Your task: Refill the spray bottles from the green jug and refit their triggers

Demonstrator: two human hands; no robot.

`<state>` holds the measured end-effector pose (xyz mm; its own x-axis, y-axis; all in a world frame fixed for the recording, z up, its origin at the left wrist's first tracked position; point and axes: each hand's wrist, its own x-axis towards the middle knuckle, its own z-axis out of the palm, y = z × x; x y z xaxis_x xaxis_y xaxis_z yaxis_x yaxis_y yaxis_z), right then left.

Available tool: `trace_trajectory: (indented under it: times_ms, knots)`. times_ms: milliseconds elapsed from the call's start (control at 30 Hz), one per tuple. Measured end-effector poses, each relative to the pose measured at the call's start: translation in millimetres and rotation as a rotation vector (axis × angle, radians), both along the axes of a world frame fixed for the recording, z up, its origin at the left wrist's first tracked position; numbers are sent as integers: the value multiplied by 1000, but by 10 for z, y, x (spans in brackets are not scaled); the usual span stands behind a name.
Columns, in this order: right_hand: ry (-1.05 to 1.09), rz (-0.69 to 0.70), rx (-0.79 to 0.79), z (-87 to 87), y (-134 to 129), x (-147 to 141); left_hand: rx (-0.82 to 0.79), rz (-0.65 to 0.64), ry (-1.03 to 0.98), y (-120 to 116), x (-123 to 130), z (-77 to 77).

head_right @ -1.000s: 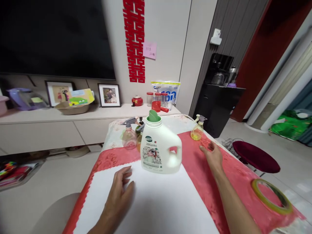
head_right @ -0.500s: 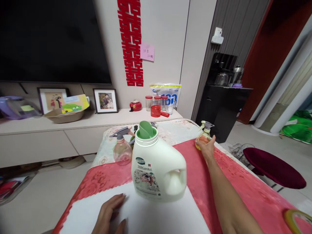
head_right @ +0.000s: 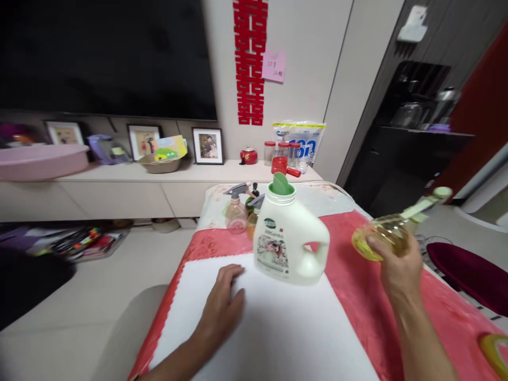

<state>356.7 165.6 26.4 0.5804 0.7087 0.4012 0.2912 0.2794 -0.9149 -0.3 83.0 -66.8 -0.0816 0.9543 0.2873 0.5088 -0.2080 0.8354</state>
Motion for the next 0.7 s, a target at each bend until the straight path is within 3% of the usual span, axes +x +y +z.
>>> trace_trajectory:
  times_ms: [133,300,467,533,600,700]
  knots:
    - [103,240,-16,132,-691,-358,-113,-70,26,14,-18,137]
    - [131,739,-265,-25,-1184,-805,-206,-198,30,20,-106,366]
    - [198,1156,-394,-43,-1369,-1233,-221,-305,-90,-136,-168,880]
    - [248,1304,-429,-30,-1390,-1347,-199,-499,-395,-234,-156,1133]
    - [311,1426,-446,-56,-1386,-1407,-208,-699,-577,-310,-117,1335]
    - [443,1553,-497,-156,-1353,-1416,-301,-838,-714,-358,-24,1470]
